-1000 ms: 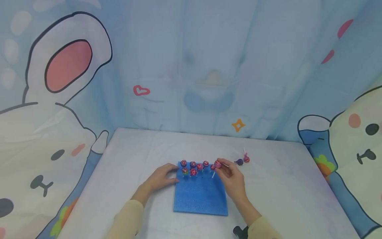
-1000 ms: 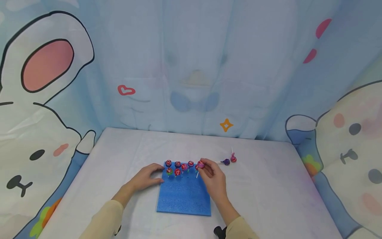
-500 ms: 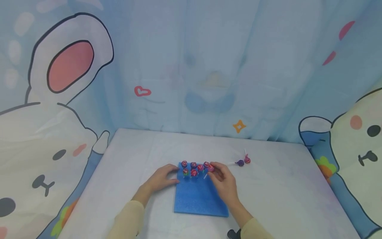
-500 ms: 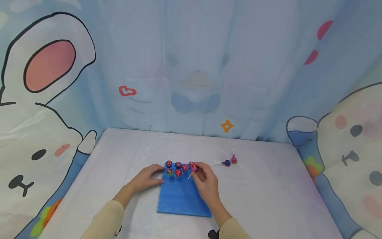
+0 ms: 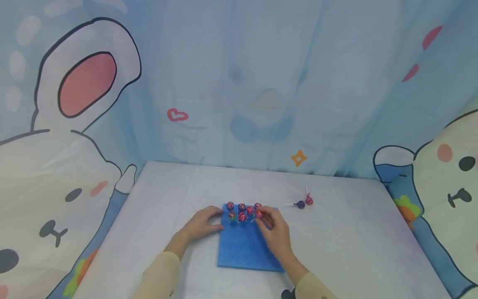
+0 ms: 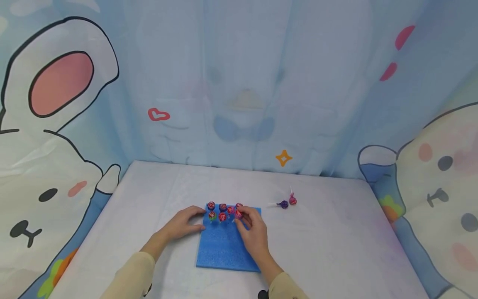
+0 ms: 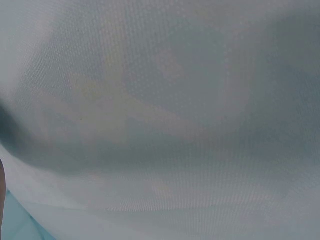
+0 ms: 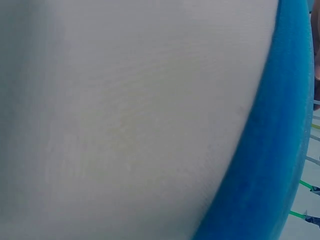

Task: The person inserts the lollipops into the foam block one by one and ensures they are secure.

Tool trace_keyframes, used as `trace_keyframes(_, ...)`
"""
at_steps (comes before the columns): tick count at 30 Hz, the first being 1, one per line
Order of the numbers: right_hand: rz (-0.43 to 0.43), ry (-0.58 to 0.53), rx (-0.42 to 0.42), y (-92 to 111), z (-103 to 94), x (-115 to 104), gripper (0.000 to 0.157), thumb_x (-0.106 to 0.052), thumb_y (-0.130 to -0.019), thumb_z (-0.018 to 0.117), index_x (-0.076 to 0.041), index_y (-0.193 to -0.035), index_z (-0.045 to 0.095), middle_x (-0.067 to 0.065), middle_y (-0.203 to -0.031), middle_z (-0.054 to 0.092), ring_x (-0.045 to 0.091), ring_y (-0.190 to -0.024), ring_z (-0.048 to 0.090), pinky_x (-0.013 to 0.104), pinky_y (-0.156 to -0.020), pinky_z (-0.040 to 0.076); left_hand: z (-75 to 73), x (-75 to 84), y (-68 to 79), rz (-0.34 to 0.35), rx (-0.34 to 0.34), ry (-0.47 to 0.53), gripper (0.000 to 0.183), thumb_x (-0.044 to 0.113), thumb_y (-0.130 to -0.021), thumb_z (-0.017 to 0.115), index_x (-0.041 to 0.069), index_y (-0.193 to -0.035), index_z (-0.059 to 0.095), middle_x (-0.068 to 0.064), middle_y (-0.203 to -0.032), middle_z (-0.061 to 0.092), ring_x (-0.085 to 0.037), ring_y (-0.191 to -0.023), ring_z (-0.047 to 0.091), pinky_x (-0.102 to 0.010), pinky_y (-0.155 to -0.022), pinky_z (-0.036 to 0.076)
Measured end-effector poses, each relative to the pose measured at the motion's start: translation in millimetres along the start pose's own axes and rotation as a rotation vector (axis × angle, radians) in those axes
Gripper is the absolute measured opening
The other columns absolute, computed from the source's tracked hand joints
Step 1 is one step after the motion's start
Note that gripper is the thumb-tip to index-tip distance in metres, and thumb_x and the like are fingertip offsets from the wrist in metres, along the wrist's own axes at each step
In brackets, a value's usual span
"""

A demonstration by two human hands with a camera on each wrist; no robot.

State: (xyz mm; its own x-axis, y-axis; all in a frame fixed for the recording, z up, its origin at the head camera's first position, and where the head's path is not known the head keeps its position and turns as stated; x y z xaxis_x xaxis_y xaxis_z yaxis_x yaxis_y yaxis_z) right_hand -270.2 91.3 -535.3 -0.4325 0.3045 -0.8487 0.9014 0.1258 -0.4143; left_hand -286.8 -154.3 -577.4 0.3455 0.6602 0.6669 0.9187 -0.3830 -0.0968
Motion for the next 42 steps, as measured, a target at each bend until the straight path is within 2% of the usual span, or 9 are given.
trace_keyframes(4, -0.038, -0.006, 0.004, 1, 3.6, 7, 0.037, 0.005, -0.083, 0.073, -0.004, -0.118, 0.062, 0.008, -0.118, 0.063, 0.026, -0.113, 0.063, 0.025, -0.093, 0.052, -0.1, 0.1, -0.9, -0.007, -0.002, -0.002, 0.053, 0.032, -0.087, 0.074, 0.008, -0.131, 0.058, -0.006, -0.131, 0.06, -0.023, -0.127, 0.051, -0.041, -0.111, 0.039)
trace_keyframes(12, -0.019, 0.043, -0.006, 4, 10.1, 8, 0.036, 0.003, -0.085, 0.072, -0.008, -0.117, 0.062, 0.003, -0.118, 0.062, 0.02, -0.116, 0.062, 0.023, -0.094, 0.05, 1.0, -0.5, 0.3, 0.0, 0.004, -0.005, 0.053, 0.033, -0.087, 0.074, 0.008, -0.131, 0.058, -0.006, -0.131, 0.06, -0.024, -0.127, 0.052, -0.042, -0.11, 0.039)
trace_keyframes(19, -0.053, 0.032, 0.028, 8, 10.1, 9, 0.037, 0.006, -0.083, 0.073, -0.005, -0.117, 0.062, 0.007, -0.117, 0.062, 0.025, -0.114, 0.061, 0.028, -0.093, 0.052, 1.0, -0.2, 1.2, 0.009, 0.0, 0.003, 0.053, 0.032, -0.087, 0.074, 0.007, -0.13, 0.058, -0.007, -0.131, 0.06, -0.024, -0.127, 0.052, -0.042, -0.111, 0.039)
trace_keyframes(26, -0.027, 0.043, 0.029, 11, 12.4, 15, 0.037, 0.004, -0.083, 0.074, -0.008, -0.116, 0.062, 0.005, -0.116, 0.062, 0.024, -0.114, 0.06, 0.026, -0.092, 0.052, -0.2, 0.3, 0.6, -0.003, -0.001, -0.001, 0.053, 0.033, -0.088, 0.074, 0.007, -0.132, 0.057, -0.007, -0.132, 0.059, -0.025, -0.128, 0.051, -0.042, -0.111, 0.038)
trace_keyframes(37, -0.044, 0.082, 0.022, 8, 20.0, 17, 0.036, 0.006, -0.081, 0.075, -0.007, -0.113, 0.063, 0.005, -0.111, 0.063, 0.023, -0.11, 0.063, 0.027, -0.089, 0.054, -0.6, -0.2, 1.9, -0.026, -0.004, -0.011, 0.054, 0.034, -0.088, 0.074, 0.009, -0.132, 0.057, -0.006, -0.133, 0.059, -0.024, -0.129, 0.05, -0.043, -0.112, 0.038)
trace_keyframes(42, 0.007, 0.106, -0.008, 7, 22.1, 18, 0.035, 0.005, -0.082, 0.074, -0.009, -0.112, 0.064, 0.004, -0.112, 0.063, 0.022, -0.11, 0.062, 0.025, -0.09, 0.054, 0.7, -1.1, 1.1, -0.006, 0.002, -0.018, 0.054, 0.033, -0.087, 0.074, 0.008, -0.132, 0.058, -0.006, -0.132, 0.059, -0.024, -0.128, 0.051, -0.041, -0.111, 0.038)
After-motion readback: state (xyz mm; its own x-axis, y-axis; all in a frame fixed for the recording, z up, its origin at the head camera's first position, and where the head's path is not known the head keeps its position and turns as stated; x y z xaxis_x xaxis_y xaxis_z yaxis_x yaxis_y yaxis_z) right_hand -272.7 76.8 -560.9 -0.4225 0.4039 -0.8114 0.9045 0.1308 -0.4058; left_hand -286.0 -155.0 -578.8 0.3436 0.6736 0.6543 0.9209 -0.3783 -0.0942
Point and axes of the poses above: each hand's wrist, its own y-axis away from the middle knuckle, its own z-axis out of the palm, x = y × z, the point moved 5 cm from there along -y, towards the middle knuckle
